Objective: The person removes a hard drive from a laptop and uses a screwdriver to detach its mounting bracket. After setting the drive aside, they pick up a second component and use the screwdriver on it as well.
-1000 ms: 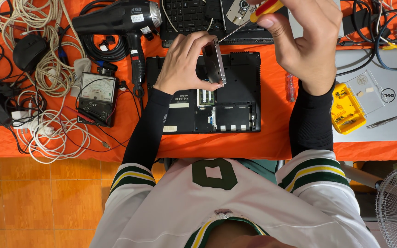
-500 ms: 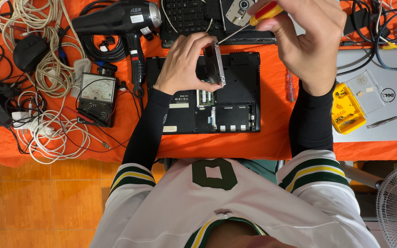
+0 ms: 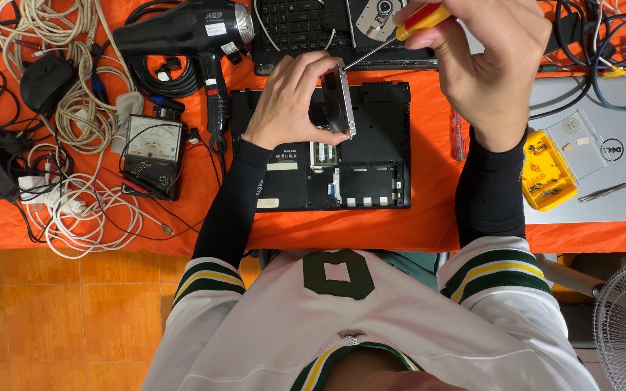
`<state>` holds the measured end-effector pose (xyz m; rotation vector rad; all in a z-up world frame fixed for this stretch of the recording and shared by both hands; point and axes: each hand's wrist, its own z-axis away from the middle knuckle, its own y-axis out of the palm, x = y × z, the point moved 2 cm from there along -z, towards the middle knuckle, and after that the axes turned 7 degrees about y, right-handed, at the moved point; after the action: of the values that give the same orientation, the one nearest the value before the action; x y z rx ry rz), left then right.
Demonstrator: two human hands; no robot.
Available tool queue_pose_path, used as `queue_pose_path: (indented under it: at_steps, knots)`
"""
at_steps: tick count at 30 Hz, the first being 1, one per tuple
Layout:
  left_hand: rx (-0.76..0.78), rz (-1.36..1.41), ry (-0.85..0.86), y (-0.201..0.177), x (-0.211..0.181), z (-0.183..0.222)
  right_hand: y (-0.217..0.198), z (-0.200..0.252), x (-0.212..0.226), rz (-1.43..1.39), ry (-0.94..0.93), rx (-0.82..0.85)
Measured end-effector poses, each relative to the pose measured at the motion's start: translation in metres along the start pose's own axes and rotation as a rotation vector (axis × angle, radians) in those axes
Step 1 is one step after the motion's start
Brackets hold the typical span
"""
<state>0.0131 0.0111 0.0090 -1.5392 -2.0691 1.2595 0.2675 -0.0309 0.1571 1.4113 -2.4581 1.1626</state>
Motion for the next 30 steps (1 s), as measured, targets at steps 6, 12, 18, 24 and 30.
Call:
queue_pose_path:
  at_steps: [6, 12, 18, 24, 30]
  knots:
    - [0.007, 0.009, -0.005, 0.0004, -0.0002, -0.0004, 0.0008, 0.0008, 0.0003, 0.014, 0.015, -0.028]
    - [0.001, 0.004, -0.005, 0.0011, 0.0017, 0.0004, 0.0039, 0.0015, 0.0012, 0.039, 0.022, -0.049]
    - [-0.006, -0.019, -0.029, -0.0016, 0.0009, -0.0002, 0.0054, 0.0008, -0.0007, -0.010, -0.018, -0.019]
    - [-0.019, -0.039, -0.020, 0.0000, 0.0017, 0.0009, 0.0038, 0.0043, -0.0030, -0.027, -0.030, 0.006]
    - [-0.009, -0.040, -0.016, 0.0057, 0.0076, 0.0024, -0.0008, 0.0091, -0.0070, 0.076, 0.016, -0.069]
